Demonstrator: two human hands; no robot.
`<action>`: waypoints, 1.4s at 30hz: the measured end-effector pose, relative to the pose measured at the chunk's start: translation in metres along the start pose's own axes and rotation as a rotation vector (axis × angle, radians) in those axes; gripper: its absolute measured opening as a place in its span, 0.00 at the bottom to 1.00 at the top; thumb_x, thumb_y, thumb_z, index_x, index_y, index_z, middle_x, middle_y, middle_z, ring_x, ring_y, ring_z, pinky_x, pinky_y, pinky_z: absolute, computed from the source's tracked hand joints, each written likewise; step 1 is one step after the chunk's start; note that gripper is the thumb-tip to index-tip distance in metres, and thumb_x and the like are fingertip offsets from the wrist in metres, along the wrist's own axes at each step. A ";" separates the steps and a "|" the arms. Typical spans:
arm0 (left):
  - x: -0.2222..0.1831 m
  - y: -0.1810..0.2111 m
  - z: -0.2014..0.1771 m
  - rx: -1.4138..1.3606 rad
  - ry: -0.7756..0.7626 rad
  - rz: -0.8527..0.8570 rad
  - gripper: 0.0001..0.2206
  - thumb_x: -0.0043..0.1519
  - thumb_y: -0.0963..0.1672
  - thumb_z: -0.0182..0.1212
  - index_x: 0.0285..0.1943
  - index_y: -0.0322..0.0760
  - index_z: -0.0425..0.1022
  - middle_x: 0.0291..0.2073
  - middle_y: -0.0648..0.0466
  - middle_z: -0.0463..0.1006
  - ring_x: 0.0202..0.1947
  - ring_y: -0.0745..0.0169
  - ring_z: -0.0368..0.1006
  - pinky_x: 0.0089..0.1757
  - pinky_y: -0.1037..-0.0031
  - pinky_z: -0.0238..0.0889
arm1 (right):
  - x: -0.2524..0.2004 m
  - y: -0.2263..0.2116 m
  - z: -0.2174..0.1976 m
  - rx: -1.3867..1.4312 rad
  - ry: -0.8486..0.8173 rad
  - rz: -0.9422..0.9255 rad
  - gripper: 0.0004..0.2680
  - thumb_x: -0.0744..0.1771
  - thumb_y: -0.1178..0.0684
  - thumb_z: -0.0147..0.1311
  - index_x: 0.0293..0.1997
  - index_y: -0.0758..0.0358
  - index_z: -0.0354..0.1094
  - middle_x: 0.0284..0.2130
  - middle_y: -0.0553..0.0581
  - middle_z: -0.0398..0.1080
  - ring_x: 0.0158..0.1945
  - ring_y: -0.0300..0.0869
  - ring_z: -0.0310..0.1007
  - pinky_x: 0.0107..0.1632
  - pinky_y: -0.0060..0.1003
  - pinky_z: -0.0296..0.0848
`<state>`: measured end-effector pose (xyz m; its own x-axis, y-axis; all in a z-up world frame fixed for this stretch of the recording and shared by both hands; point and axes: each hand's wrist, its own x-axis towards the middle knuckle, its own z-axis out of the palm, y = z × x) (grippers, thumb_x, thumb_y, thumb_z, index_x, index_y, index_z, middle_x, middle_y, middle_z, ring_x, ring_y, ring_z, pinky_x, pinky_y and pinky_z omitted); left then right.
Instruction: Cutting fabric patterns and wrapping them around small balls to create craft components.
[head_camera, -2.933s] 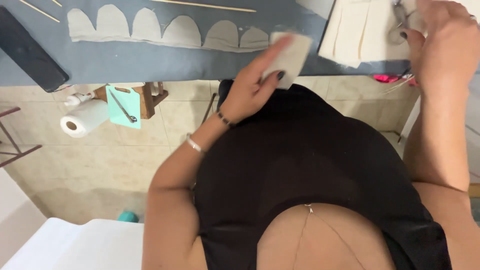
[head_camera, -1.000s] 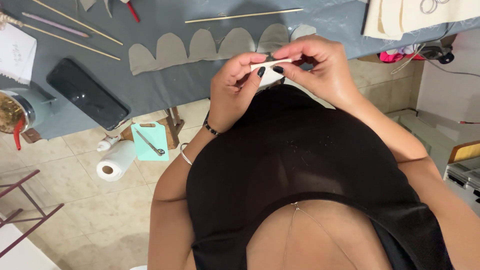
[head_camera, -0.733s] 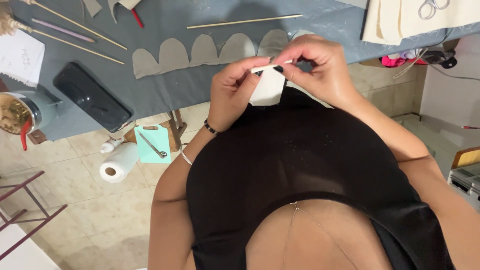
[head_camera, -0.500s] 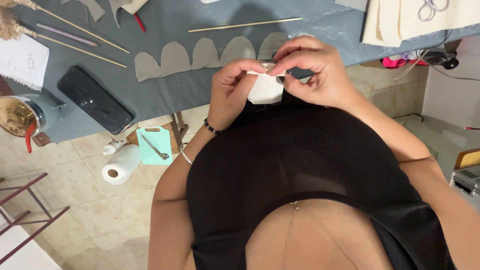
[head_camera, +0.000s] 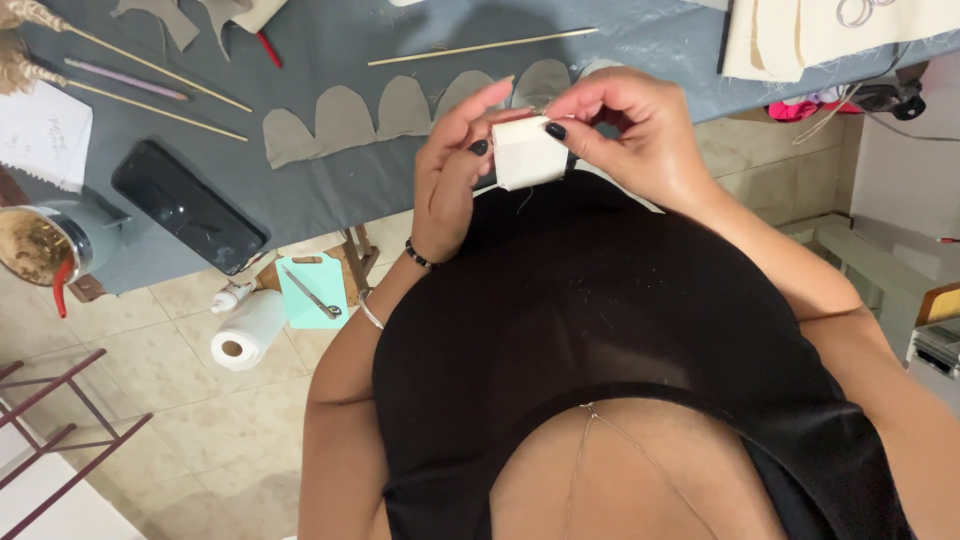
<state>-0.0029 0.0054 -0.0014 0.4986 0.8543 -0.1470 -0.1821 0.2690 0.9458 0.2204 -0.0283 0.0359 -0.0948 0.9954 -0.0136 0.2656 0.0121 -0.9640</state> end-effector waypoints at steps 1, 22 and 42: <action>0.000 0.002 0.003 0.000 -0.001 0.000 0.22 0.68 0.44 0.44 0.73 0.39 0.65 0.57 0.40 0.81 0.48 0.65 0.73 0.42 0.78 0.62 | 0.000 0.000 0.000 0.000 0.001 0.001 0.04 0.72 0.65 0.60 0.51 0.66 0.73 0.41 0.57 0.73 0.42 0.39 0.71 0.44 0.29 0.70; -0.003 -0.001 0.004 0.300 0.051 0.185 0.11 0.70 0.37 0.54 0.46 0.46 0.82 0.53 0.52 0.80 0.56 0.60 0.77 0.56 0.73 0.72 | 0.004 0.004 0.003 0.141 -0.109 0.173 0.06 0.72 0.64 0.57 0.54 0.63 0.70 0.37 0.50 0.64 0.41 0.33 0.68 0.46 0.24 0.73; -0.003 -0.004 0.007 0.168 0.027 0.142 0.11 0.68 0.35 0.57 0.49 0.44 0.80 0.51 0.50 0.81 0.61 0.56 0.76 0.58 0.74 0.75 | 0.002 0.008 0.003 0.130 -0.101 0.138 0.08 0.70 0.64 0.61 0.53 0.63 0.68 0.37 0.50 0.64 0.41 0.34 0.68 0.49 0.25 0.74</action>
<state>0.0020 -0.0017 -0.0031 0.4551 0.8903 -0.0145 -0.1040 0.0693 0.9922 0.2191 -0.0262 0.0274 -0.1636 0.9722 -0.1678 0.1570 -0.1422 -0.9773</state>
